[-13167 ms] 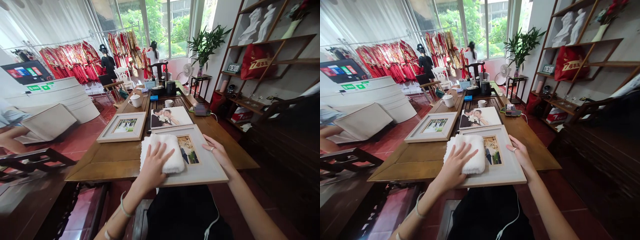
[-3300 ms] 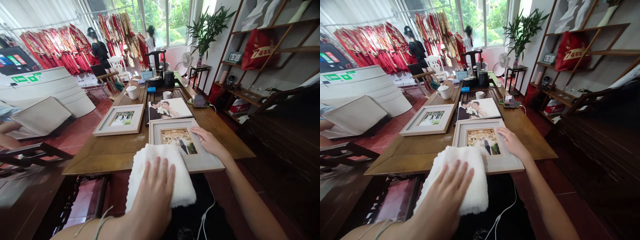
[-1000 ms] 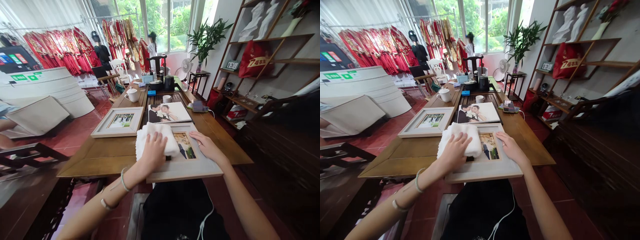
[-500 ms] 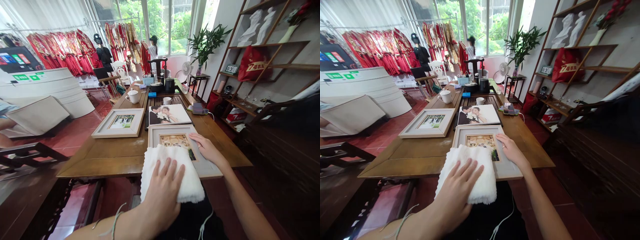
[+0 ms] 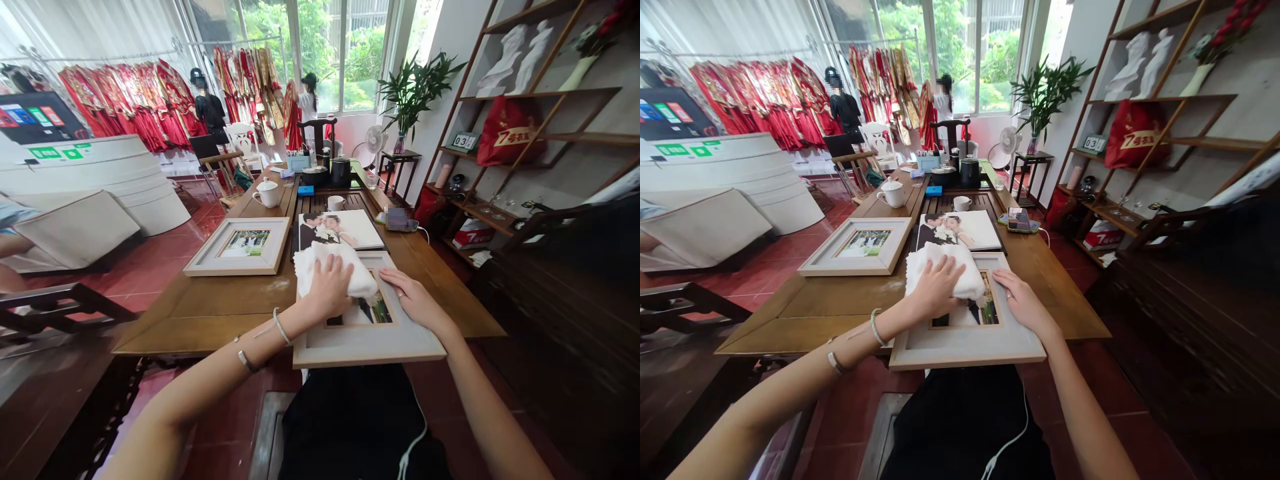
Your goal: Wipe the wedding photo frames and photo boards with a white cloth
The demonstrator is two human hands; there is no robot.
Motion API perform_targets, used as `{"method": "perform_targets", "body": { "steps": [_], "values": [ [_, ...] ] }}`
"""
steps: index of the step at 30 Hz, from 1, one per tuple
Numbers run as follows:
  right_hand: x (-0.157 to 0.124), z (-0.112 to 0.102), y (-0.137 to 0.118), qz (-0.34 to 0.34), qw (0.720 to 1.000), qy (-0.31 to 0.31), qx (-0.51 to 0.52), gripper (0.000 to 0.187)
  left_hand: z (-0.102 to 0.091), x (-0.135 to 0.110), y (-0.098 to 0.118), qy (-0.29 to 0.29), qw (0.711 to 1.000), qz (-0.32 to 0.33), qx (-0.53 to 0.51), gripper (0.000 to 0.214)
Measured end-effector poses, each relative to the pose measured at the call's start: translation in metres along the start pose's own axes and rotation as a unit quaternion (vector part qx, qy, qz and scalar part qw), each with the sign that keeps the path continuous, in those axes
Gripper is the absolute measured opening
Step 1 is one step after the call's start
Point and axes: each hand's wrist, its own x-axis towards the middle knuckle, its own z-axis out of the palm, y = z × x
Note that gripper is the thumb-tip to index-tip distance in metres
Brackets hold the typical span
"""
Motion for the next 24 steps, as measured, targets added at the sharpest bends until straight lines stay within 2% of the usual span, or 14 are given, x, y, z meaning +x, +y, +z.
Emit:
{"method": "perform_targets", "body": {
  "steps": [4, 9, 17, 24],
  "values": [
    [0.000, 0.000, 0.001, -0.005, 1.000, 0.004, 0.002, 0.052, 0.005, 0.009, 0.010, 0.015, 1.000, 0.020, 0.002, 0.069],
    [0.001, 0.001, 0.002, -0.005, 1.000, 0.005, 0.011, 0.054, 0.004, -0.002, 0.025, -0.028, 0.999, 0.041, -0.008, 0.073],
    [0.001, 0.001, 0.001, -0.002, 1.000, 0.010, 0.020, 0.050, -0.021, -0.063, 0.030, -0.097, 0.973, 0.155, -0.137, 0.068],
    [0.001, 0.001, 0.000, 0.001, 1.000, 0.010, 0.015, 0.049, -0.034, -0.114, 0.036, -0.126, 0.966, 0.173, -0.148, 0.081]
  ]
}}
